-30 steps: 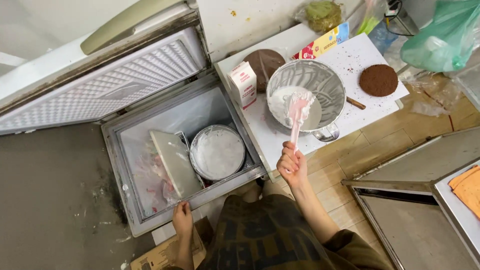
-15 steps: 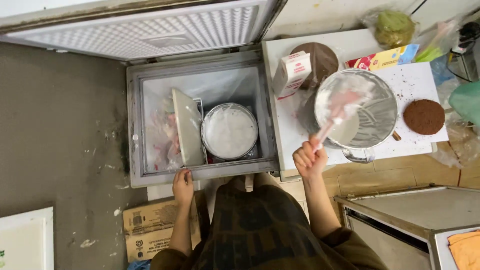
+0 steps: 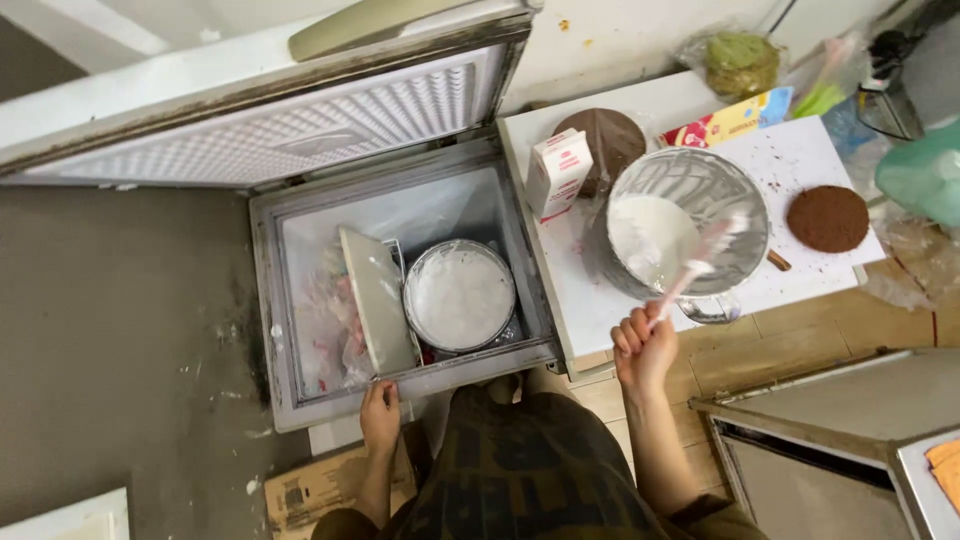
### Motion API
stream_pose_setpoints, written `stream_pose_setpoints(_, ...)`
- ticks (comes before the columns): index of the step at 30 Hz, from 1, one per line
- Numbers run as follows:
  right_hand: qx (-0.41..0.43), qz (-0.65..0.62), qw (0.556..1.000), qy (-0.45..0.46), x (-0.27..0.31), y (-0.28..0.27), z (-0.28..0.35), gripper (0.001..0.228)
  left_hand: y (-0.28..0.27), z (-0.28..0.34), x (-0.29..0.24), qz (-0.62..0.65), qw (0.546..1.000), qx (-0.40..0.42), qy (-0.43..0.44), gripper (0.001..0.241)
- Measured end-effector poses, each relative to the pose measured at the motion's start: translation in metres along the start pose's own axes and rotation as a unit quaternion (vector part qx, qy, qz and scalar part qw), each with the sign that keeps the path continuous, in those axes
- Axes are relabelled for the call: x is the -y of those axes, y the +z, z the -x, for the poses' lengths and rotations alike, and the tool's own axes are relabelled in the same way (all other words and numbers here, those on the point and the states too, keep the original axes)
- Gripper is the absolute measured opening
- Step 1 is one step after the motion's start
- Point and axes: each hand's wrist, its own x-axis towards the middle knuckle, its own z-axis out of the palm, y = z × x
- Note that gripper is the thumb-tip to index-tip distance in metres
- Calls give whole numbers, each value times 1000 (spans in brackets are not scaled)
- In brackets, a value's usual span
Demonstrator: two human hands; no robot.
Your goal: The recorder prepares cake cream by retrieving a container from the freezer and pouring savory topping into a mixing bowl.
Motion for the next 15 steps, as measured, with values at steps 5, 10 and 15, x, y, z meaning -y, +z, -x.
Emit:
stream_pose_setpoints(5, -23, 134, 990, -43, -3, 28, 6, 22, 11, 1, 16, 22, 998, -47, 43, 22)
stream_pose_setpoints(10, -9, 87, 994, 72, -31, 17, -4, 21, 12, 0, 15, 16, 998, -56, 9, 23)
stream_pose_setpoints(15, 19, 166, 986, -10, -85, 43, -2, 28, -2, 9, -6, 59, 994, -81, -36, 21)
